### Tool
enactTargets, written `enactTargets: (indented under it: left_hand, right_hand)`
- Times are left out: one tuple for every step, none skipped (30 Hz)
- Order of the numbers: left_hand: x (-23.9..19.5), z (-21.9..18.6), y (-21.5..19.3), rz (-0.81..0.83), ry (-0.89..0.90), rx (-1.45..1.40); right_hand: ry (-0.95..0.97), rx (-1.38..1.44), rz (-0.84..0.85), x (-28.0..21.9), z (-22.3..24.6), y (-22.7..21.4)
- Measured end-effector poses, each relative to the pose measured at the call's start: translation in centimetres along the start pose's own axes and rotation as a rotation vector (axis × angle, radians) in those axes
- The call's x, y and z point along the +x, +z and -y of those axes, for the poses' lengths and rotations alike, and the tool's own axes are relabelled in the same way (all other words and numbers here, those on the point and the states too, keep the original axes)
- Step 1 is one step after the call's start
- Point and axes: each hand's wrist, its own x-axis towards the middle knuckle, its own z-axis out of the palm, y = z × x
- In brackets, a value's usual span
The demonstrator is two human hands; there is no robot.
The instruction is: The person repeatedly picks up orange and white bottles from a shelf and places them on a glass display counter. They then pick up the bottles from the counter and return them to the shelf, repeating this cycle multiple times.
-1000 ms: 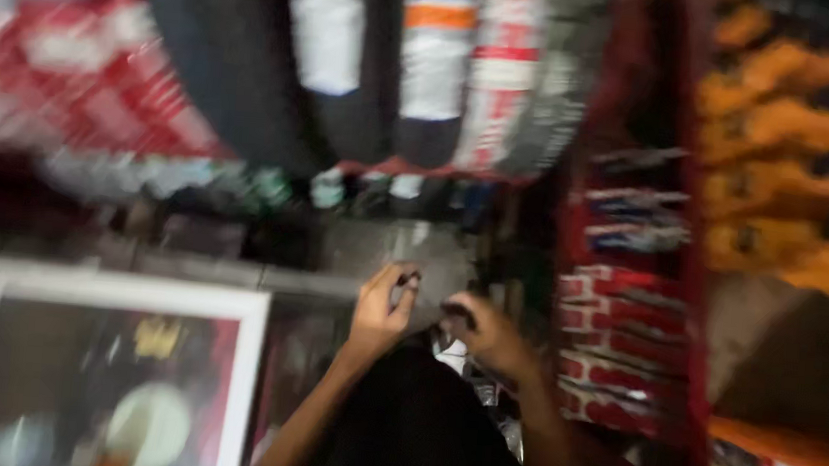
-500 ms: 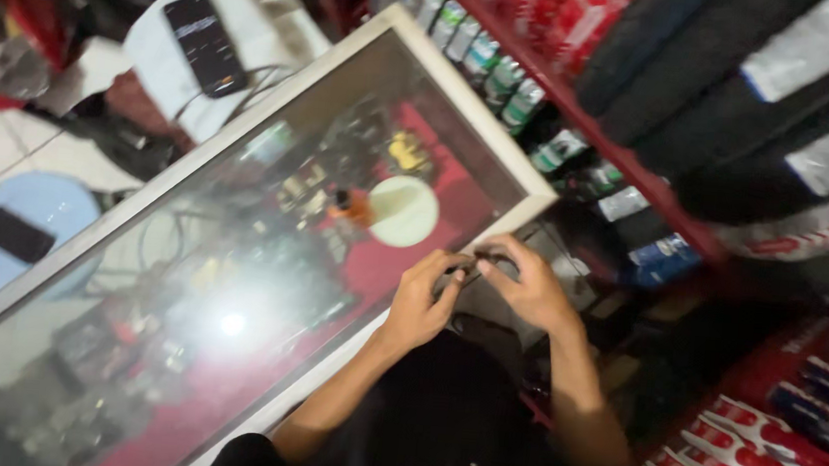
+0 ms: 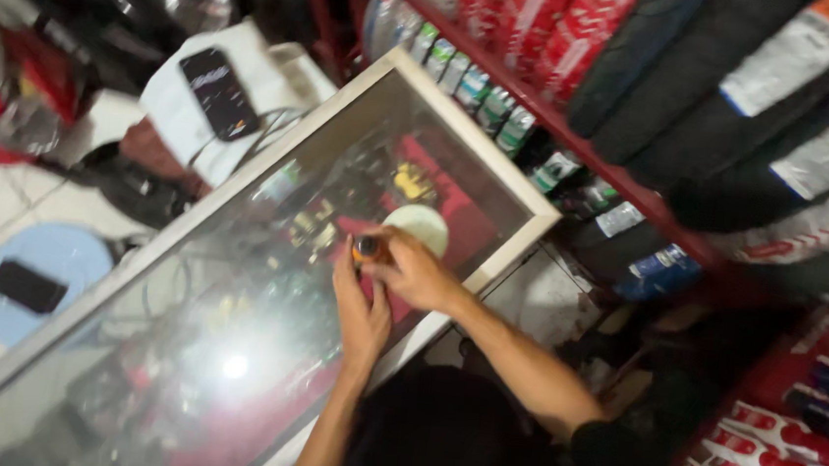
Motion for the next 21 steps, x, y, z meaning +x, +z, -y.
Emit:
enactTargets:
  left_hand:
    - [0.1, -0.4, 0.6, 0.045, -0.016, 0.007]
    - [0.1, -0.9, 1.1, 0.091, -0.031, 0.015]
    - [0.2, -1.5, 1.8, 0.142, -0.045, 0.021]
    - [0.2, -2.3, 2.7, 0.202, -0.057, -0.031]
    - [-0.2, -3.3, 3.6, 0.27, -0.073, -0.082]
    - [-0.3, -4.3, 4.7, 0.338, -0.09, -0.131]
    - [-0.4, -5.3, 6.1, 0.428, -0.153, -0.214]
    - [-0.5, -6.4, 7.5, 0.52, -0.219, -0.293]
    - [-0.6, -7.5, 9.1, 0.617, -0.288, -0.37]
    - [-0.6, -8.5, 10.6, 0.707, -0.256, -0.31]
    - [-0.6, -9.5, 12.0, 0.794, -0.219, -0.25]
    - [-0.7, -10.4, 13.6, 0.88, -0.176, -0.19]
    - [-0.8, -11.4, 15.4, 0.96, -0.162, -0.209]
    - [-1.0, -12.3, 17.2, 1.041, -0.147, -0.227]
    - [-1.4, -13.1, 18.9, 1.12, -0.134, -0.245]
    - [-1.7, -13.8, 20.9, 1.18, -0.041, -0.265]
    - [-2.1, -14.3, 22.9, 1.236, 0.044, -0.282]
    - [-2.8, -14.9, 24.8, 1.292, 0.129, -0.303]
    - [-3.5, -15.5, 26.5, 1.322, 0.232, -0.323]
    - [-4.1, -16.1, 28.3, 1.35, 0.334, -0.347]
    - [-4.6, -16.8, 30.0, 1.371, 0.442, -0.375]
  right_hand:
    - [0.014, 0.063, -0.039, -1.1, -0.3, -0.4]
    - [0.025, 0.126, -0.078, -2.0, -0.6, -1.0]
    - [0.096, 0.137, -0.104, -3.1, -0.9, -2.1]
    - [0.167, 0.151, -0.13, -4.3, -1.3, -3.7]
    - [0.243, 0.169, -0.159, -5.8, -1.7, -5.3]
    - [0.25, 0.18, -0.2, -7.3, -2.0, -6.9]
    - [0.262, 0.191, -0.248, -9.1, -2.2, -8.4]
    - [0.274, 0.202, -0.296, -10.9, -2.4, -9.8]
    - [0.294, 0.208, -0.354, -12.7, -2.5, -11.2]
    - [0.314, 0.215, -0.412, -14.5, -2.6, -12.5]
    - [0.332, 0.221, -0.471, -16.3, -2.8, -13.7]
    - [0.365, 0.209, -0.532, -18.2, -2.9, -14.9]
    - [0.395, 0.2, -0.595, -19.9, -3.0, -15.9]
    - [0.425, 0.191, -0.658, -21.6, -3.1, -16.9]
    - [0.408, 0.209, -0.716, -23.1, -3.3, -17.9]
    - [0.39, 0.225, -0.774, -24.5, -3.5, -18.9]
    - [0.374, 0.246, -0.827, -26.1, -3.5, -19.4]
    - [0.402, 0.215, -0.889, -27.8, -3.3, -20.0]
    - [0.425, 0.184, -0.947, -29.5, -3.1, -20.8]
    - [0.45, 0.152, -1.005, -31.0, -2.7, -21.4]
    - [0.472, 0.02, -1.066, -32.5, -2.1, -22.1]
